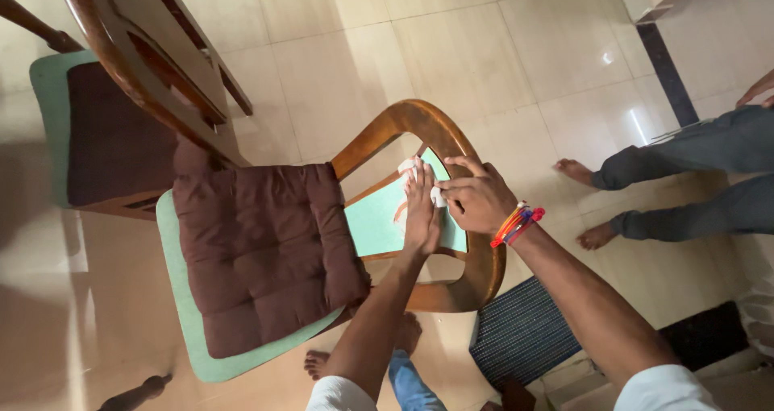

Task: The person wipes the wooden frames and seat surfaces of dining chairs using a white cloth.

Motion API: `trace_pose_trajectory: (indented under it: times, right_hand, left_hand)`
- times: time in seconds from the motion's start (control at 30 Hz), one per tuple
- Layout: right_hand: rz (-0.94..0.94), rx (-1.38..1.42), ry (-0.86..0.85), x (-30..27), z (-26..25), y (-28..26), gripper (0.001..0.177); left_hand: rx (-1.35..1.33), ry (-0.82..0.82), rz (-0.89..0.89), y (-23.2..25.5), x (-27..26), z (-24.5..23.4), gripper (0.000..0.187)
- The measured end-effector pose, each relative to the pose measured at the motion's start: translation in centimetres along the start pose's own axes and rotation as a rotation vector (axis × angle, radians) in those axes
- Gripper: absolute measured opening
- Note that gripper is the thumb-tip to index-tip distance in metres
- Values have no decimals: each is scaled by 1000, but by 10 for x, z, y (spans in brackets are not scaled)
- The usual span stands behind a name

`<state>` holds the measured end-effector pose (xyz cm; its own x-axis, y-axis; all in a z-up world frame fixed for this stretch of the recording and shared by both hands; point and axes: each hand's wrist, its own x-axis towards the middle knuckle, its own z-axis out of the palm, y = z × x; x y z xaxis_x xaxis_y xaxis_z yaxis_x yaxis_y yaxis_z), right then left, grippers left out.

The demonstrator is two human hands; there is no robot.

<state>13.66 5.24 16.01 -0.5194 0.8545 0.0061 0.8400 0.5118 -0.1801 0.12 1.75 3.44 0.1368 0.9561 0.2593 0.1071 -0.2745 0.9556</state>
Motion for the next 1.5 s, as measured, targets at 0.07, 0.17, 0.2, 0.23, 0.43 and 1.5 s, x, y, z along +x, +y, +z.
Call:
trace_pose_trajectory:
  times: [0.07, 0.17, 0.2, 0.23, 0.43, 1.5]
  right_hand:
    - [29, -16, 31, 0, 3, -3, 19]
    - [44, -4, 55, 1, 6, -2, 20]
    - [44, -6, 49, 1, 7, -2, 20]
    - [44, -8, 44, 1, 8, -2, 19]
    - [45, -19, 20, 3, 5, -1, 18]
    - [141, 2, 28, -3, 8, -10, 16]
  left_hand:
    - [-2, 20, -5, 3, -15, 8, 68]
    - [-21, 29, 21, 7, -58, 17, 67]
    - [-6, 18, -11, 6, -73, 15, 67]
    - [9, 6, -44, 4, -88, 13, 67]
    - [-45, 124, -145, -9, -85, 42, 71]
    - [118, 229, -529, -128, -79, 48, 68]
